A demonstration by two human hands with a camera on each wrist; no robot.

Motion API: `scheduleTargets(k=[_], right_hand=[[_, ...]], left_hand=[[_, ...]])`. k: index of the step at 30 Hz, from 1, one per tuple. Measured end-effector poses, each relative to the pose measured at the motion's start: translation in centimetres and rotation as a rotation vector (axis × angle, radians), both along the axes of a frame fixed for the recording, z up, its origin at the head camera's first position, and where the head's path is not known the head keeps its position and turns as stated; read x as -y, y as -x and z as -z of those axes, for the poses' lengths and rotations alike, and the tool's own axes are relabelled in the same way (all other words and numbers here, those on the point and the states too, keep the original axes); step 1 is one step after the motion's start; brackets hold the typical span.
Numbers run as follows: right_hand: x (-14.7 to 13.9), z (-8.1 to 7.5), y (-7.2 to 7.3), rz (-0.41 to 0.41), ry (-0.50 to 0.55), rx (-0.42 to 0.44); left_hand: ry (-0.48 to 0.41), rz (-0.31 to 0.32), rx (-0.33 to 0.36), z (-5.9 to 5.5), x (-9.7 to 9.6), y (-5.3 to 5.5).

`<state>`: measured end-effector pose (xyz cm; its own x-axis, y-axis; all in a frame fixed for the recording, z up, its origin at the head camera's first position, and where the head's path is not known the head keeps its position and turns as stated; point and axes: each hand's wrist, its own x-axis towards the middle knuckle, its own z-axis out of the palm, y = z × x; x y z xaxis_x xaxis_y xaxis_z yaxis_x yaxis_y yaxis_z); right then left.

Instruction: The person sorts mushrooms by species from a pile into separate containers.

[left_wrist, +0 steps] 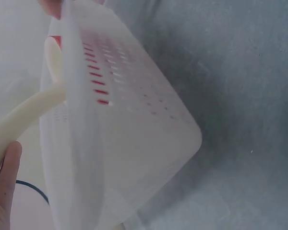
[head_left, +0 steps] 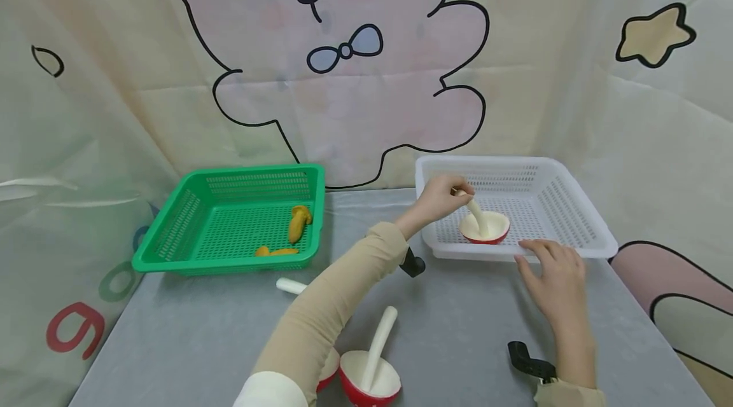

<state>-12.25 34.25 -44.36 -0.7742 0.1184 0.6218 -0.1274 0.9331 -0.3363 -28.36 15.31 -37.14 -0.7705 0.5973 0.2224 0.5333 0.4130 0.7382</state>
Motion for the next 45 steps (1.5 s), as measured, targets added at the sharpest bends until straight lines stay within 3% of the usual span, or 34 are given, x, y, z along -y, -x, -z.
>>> scheduleTargets(k=[5,8,13,18,24,33,45], right_hand=[[0.3,-0.1,0.1,-0.003,-0.001,0.003],[0.4,-0.1,0.1,0.001,0.005,0.007],[0.3,-0.1,0.0,0.017,0.011,0.025],[0.2,-0.1,0.0,0.028,0.018,0.045],[0.2,0.1,0.1,0.019,0.017,0.025],[0.2,-0.2,0.1,0.001,0.017,0.002],[0.3,-0.2,0.2,0.009,0.030,0.038]], left_hand=[[0.023,-0.023,0.062,1.0,-0.2,0.0],[0.050,-0.004,0.085,1.3,-0.2,-0.1],[0.157,0.048,0.061,1.5,0.0,-0.1],[0.191,0.033,0.012,1.3,0.5,0.1],[0.194,0.076,-0.050,0.6,1.5,0.2],[0.230,0.136,-0.144,-1.3,3.1,-0.9],[0.315,0.222,-0.210,-3.1,5.3,-3.7]])
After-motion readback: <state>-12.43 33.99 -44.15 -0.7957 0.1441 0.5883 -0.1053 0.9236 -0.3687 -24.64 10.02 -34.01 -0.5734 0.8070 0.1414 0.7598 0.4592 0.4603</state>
